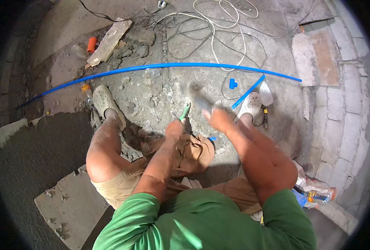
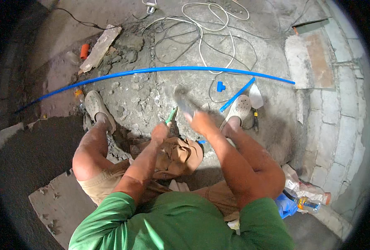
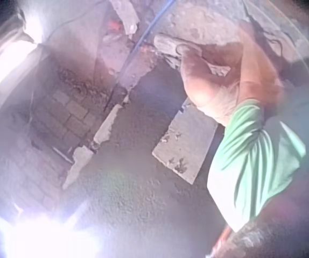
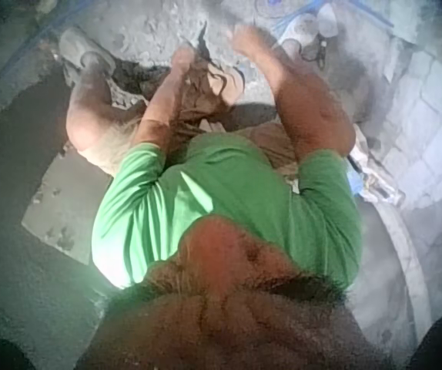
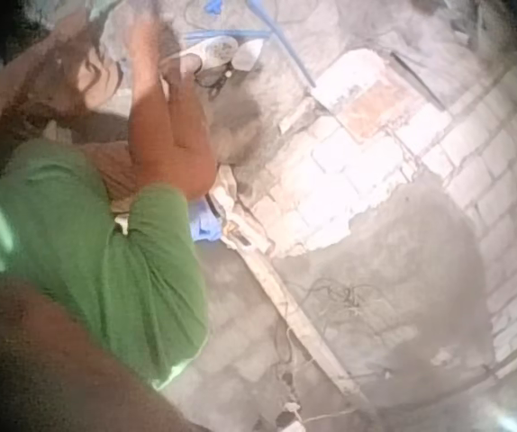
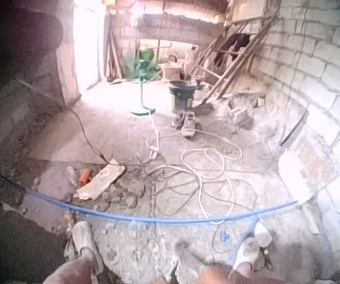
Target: Cutting and fitting blue and green PVC pipes into a concrete floor trench using a hammer and chisel.
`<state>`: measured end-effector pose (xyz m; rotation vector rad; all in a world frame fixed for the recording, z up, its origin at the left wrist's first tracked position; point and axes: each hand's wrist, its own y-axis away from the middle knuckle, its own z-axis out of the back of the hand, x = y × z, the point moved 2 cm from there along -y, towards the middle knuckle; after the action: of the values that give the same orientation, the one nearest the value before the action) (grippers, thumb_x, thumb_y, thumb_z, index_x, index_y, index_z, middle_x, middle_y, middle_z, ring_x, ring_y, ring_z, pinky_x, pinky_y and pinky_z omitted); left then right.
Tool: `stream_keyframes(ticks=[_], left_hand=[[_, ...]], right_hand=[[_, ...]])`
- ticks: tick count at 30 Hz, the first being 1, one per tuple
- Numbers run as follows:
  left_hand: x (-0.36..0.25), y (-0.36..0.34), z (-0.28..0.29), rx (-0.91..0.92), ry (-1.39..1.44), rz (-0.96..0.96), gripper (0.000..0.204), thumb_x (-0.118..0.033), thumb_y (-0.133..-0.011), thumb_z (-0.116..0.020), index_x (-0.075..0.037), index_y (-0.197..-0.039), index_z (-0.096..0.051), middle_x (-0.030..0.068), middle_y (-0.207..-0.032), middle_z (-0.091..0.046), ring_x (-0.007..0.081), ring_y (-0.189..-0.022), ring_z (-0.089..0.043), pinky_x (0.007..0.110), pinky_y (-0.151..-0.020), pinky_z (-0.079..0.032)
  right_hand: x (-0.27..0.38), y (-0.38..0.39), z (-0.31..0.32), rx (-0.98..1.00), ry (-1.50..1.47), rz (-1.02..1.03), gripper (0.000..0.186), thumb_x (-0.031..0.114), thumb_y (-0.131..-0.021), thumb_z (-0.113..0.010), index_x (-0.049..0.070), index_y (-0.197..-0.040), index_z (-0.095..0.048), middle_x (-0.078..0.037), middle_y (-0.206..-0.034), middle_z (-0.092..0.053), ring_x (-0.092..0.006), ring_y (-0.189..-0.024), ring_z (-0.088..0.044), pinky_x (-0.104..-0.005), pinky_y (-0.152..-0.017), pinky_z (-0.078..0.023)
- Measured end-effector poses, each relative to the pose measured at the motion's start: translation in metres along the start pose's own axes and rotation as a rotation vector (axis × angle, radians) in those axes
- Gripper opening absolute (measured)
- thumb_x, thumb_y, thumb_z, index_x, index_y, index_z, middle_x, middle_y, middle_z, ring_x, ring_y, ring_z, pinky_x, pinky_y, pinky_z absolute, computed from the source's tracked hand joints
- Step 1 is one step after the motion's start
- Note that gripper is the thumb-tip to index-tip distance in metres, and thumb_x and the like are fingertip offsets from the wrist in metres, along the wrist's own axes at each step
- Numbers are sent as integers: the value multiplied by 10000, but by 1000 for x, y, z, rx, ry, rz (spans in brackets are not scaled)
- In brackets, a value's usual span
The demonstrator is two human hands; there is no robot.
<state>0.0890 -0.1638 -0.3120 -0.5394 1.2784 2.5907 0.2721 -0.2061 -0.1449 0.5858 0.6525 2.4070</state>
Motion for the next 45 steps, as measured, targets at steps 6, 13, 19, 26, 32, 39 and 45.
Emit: stream_keyframes(ticks=[6, 13, 19, 26, 32, 39, 45], left_hand=[[5, -8, 0, 110, -10, -14, 421, -380, -893, -514, 6, -993, -647, 235, -1039, -648, 389, -992, -613, 469, -824, -475], [74, -27, -14, 342, 266, 191, 498, -436, -898, -510, 36, -969, -651, 266, -997, -646, 433, -943, -611, 479, -794, -476], [-13, -24, 17, -65, 91, -91, 536, -489, -927, -452, 10, -1008, -632, 293, -979, -629, 461, -954, -592, 510, -803, -463], [-11, -25, 2, -96, 148, -53, 511, -482, -943, -429, -19, -1080, -596, 278, -1020, -626, 462, -985, -580, 532, -815, -451], [-7, -12, -12, -209, 123, -54, 447, -442, -956, -426, -26, -1052, -557, 263, -938, -641, 467, -905, -596, 550, -783, -449], [-4, -17, -16, -216, 34, -120, 375, -382, -945, -460, -24, -1009, -552, 256, -894, -650, 443, -858, -622, 537, -753, -470], [-12, -12, -4, -164, -14, -138, 283, -283, -953, -456, -10, -988, -524, 264, -867, -640, 435, -837, -622, 538, -721, -469]], right_hand=[[-31, -19, 4, 216, 60, -148, 597, 477, -933, -463, -70, -1136, -591, -287, -1102, -608, -423, -1061, -578, -469, -926, -443], [1, -23, 111, -258, -421, 36, 510, 459, -920, -505, -39, -919, -613, -131, -713, -620, -239, -639, -596, -379, -602, -464], [-5, 8, 83, -202, -807, -69, 381, 378, -918, -538, 16, -808, -591, -25, -597, -517, -117, -496, -466, -305, -461, -378], [13, 17, 93, -275, -563, 72, 405, 368, -907, -539, -32, -911, -608, -185, -689, -612, -312, -596, -598, -402, -544, -446], [45, 33, 94, -489, -236, 242, 470, 417, -888, -560, -28, -1030, -602, -320, -801, -612, -466, -773, -617, -500, -653, -490], [-25, 13, -21, -106, 47, 53, 547, 479, -893, -540, -34, -1073, -599, -278, -808, -649, -418, -784, -649, -493, -716, -502], [26, 20, 87, -401, -189, 215, 513, 422, -891, -570, -44, -1103, -594, -271, -802, -646, -412, -764, -648, -471, -681, -510]])
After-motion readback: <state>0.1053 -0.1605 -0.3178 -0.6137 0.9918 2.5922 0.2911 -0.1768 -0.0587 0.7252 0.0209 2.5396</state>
